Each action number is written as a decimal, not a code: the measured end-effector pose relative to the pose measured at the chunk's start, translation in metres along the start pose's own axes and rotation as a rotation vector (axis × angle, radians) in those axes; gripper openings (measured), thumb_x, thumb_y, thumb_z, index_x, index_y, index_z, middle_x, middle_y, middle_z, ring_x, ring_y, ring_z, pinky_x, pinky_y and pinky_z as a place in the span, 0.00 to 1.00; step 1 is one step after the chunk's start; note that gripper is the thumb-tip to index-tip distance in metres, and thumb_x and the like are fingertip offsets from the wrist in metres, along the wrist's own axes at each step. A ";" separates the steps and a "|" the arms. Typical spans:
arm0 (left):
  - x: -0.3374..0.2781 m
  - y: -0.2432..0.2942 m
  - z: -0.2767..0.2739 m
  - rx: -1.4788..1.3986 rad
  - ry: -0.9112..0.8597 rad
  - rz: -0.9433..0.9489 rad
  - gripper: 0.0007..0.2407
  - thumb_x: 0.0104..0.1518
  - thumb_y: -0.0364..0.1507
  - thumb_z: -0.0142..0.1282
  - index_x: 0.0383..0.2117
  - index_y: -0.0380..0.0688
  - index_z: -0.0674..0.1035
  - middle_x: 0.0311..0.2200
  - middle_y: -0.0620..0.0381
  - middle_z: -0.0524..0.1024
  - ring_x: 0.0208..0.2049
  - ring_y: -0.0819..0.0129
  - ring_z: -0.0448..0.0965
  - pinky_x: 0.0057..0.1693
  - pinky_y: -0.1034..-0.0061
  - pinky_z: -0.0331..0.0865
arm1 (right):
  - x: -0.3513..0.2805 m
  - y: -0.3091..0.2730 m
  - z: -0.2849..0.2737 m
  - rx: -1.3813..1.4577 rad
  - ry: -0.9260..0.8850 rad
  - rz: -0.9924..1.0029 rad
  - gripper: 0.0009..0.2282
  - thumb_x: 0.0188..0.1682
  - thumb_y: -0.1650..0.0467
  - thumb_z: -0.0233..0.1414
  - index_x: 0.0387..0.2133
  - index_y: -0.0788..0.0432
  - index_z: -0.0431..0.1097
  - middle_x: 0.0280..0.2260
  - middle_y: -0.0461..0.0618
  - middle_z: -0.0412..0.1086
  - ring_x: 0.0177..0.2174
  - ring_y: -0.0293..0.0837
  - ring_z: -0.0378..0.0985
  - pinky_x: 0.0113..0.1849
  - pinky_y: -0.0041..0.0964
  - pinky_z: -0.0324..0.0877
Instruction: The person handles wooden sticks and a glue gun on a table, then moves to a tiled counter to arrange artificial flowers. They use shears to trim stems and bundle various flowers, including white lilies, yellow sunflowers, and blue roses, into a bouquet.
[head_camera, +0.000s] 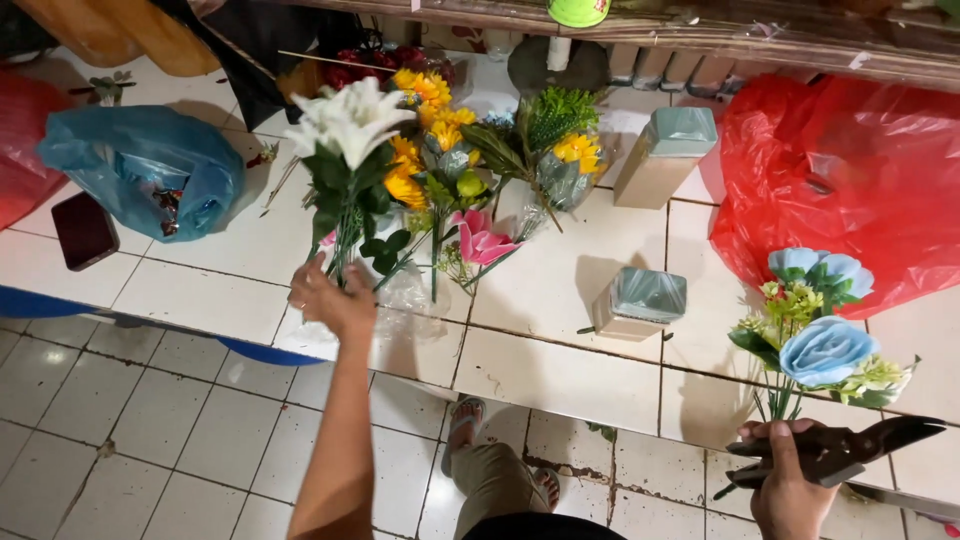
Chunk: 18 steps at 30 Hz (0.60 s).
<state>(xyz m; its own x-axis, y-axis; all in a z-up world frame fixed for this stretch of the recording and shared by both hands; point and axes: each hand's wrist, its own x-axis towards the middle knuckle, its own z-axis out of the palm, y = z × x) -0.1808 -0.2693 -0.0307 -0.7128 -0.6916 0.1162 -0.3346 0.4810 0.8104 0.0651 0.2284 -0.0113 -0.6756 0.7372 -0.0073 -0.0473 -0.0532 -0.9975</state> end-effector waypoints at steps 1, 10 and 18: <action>-0.018 0.035 0.000 -0.233 -0.015 0.058 0.18 0.57 0.20 0.55 0.54 0.42 0.72 0.54 0.44 0.67 0.54 0.52 0.67 0.57 0.59 0.71 | 0.000 0.003 -0.001 0.006 0.016 -0.004 0.05 0.63 0.74 0.50 0.43 0.53 0.60 0.32 0.55 0.69 0.32 0.46 0.77 0.47 0.41 0.76; -0.075 0.143 0.196 0.274 -0.621 0.741 0.27 0.61 0.47 0.45 0.66 0.53 0.66 0.59 0.46 0.70 0.60 0.46 0.66 0.62 0.49 0.53 | -0.001 0.009 0.000 0.054 -0.019 -0.040 0.05 0.63 0.74 0.51 0.42 0.53 0.60 0.30 0.55 0.68 0.32 0.47 0.77 0.41 0.40 0.76; -0.051 0.149 0.212 -0.018 -0.406 0.438 0.09 0.55 0.26 0.60 0.41 0.54 0.79 0.34 0.60 0.84 0.31 0.65 0.83 0.33 0.73 0.72 | -0.009 0.002 -0.002 0.045 0.035 -0.049 0.05 0.60 0.75 0.51 0.41 0.54 0.62 0.28 0.55 0.68 0.30 0.48 0.76 0.40 0.39 0.75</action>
<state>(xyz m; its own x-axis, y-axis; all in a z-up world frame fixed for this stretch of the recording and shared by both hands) -0.3255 -0.0483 -0.0375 -0.9618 -0.1679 0.2161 0.0519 0.6635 0.7463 0.0730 0.2229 -0.0137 -0.6452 0.7630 0.0386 -0.1132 -0.0456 -0.9925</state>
